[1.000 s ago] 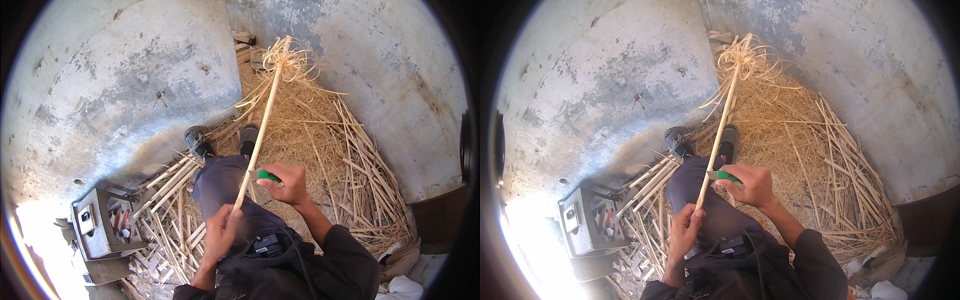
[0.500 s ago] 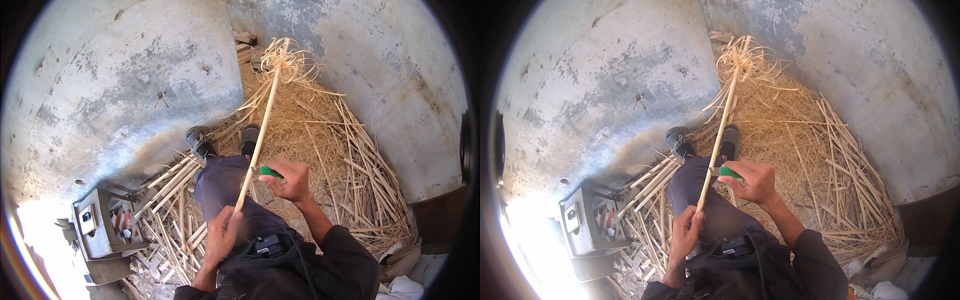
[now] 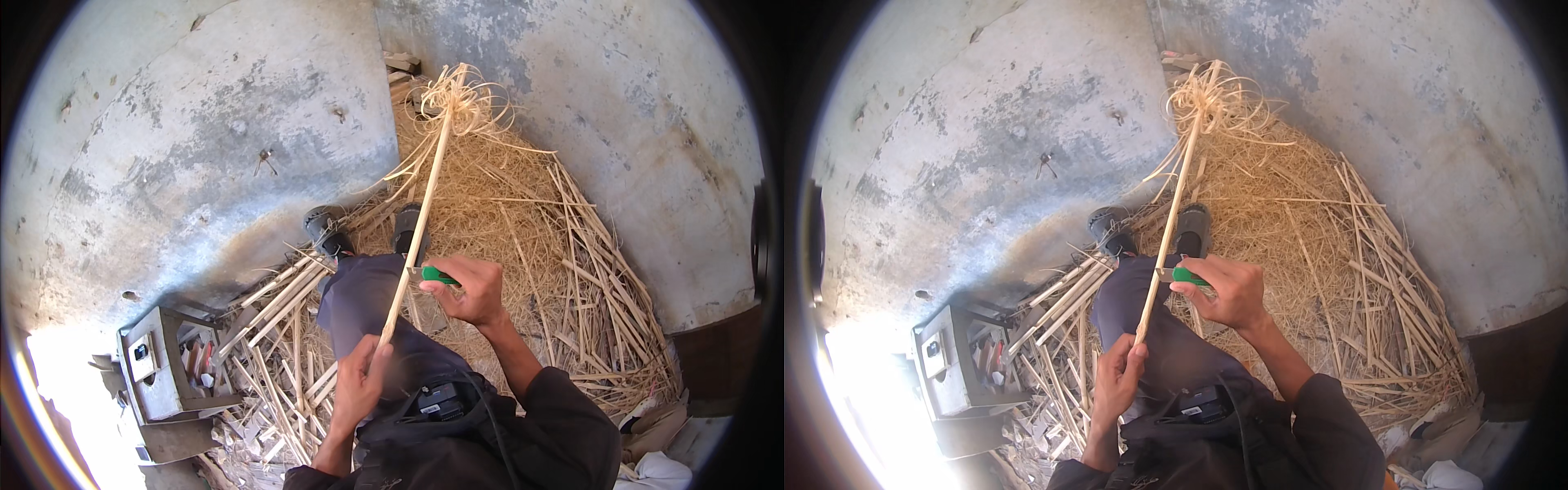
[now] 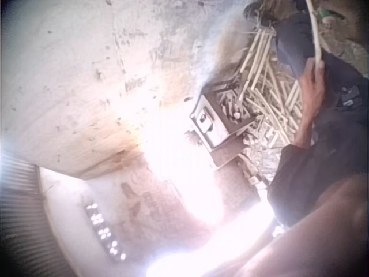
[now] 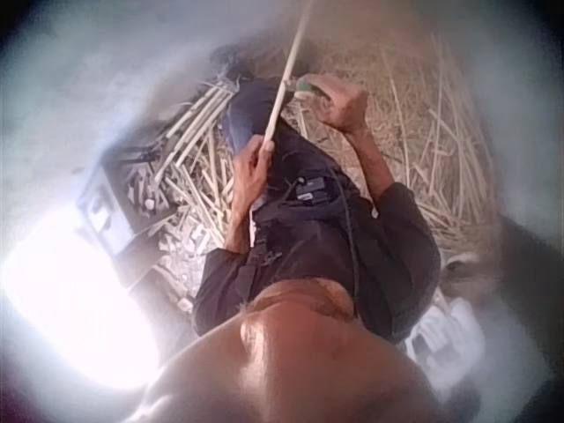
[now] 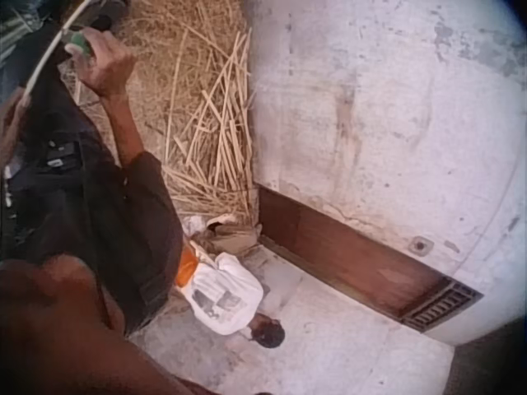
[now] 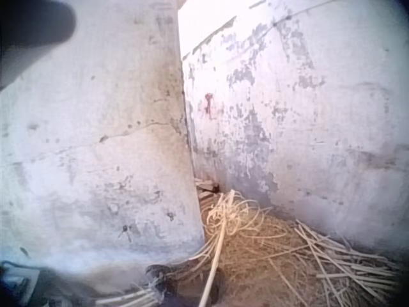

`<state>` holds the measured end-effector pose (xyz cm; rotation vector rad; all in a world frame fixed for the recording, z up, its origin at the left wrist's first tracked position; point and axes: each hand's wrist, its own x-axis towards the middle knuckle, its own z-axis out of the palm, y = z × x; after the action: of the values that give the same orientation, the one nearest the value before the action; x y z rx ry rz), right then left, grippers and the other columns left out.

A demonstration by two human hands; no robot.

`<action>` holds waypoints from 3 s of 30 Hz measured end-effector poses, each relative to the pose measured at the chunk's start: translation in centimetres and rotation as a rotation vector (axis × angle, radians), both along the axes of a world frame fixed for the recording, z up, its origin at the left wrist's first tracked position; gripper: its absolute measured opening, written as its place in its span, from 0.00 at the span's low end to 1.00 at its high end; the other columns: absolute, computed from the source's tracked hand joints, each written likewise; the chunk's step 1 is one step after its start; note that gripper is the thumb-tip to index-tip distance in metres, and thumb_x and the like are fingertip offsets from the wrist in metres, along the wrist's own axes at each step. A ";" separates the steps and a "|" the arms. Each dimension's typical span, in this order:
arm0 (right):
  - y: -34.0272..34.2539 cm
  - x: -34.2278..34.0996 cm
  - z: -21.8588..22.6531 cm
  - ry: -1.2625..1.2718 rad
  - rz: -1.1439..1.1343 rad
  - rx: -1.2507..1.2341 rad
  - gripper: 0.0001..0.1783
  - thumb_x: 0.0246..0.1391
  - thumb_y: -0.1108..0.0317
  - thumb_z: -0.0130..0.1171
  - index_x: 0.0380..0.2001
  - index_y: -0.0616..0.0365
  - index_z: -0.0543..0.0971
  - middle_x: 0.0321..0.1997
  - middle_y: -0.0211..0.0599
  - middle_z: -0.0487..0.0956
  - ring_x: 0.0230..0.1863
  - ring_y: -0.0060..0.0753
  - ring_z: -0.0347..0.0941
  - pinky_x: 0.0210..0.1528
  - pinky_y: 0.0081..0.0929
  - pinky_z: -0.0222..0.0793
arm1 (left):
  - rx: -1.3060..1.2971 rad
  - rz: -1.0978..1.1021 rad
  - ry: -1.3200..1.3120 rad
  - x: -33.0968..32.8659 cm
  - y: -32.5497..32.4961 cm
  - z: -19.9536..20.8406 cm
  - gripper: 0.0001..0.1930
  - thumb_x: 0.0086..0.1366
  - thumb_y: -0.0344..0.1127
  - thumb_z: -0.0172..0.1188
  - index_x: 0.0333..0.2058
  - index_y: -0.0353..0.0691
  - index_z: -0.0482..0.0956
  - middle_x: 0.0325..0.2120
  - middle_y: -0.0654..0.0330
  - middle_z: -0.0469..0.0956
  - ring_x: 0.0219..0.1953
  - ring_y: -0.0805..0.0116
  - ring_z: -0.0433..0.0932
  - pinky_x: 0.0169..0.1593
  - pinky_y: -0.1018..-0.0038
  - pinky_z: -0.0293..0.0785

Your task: The person shaves a long thin wooden rod with a small green utility knife while sitting among wood shavings.

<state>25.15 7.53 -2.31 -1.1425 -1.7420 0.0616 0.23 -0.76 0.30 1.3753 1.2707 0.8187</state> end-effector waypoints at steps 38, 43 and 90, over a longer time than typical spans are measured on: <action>-1.3 0.5 -1.7 0.183 0.212 -0.168 0.20 0.59 0.52 0.78 0.42 0.57 0.88 0.30 0.37 0.84 0.28 0.38 0.84 0.30 0.32 0.76 | -0.198 -0.052 -0.205 0.2 0.4 -0.4 0.10 0.82 0.38 0.60 0.41 0.37 0.79 0.19 0.76 0.71 0.18 0.89 0.63 0.23 0.82 0.56; -1.3 1.0 -1.0 0.153 0.178 -0.152 0.20 0.57 0.53 0.79 0.42 0.57 0.89 0.30 0.37 0.85 0.27 0.37 0.84 0.28 0.32 0.76 | -0.211 -0.104 -0.196 0.0 0.4 -0.2 0.11 0.83 0.39 0.58 0.41 0.37 0.79 0.20 0.77 0.70 0.19 0.89 0.63 0.23 0.82 0.56; -2.3 0.3 0.4 0.010 0.193 -0.076 0.19 0.58 0.47 0.77 0.41 0.50 0.90 0.25 0.27 0.82 0.22 0.33 0.80 0.24 0.33 0.72 | -0.102 -0.124 -0.098 0.5 0.9 0.8 0.11 0.83 0.36 0.56 0.43 0.34 0.78 0.24 0.72 0.71 0.29 0.83 0.64 0.33 0.77 0.62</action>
<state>25.44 5.27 -1.89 -1.0231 -1.8499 0.2532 0.75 0.12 1.13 1.3029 1.1247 0.7171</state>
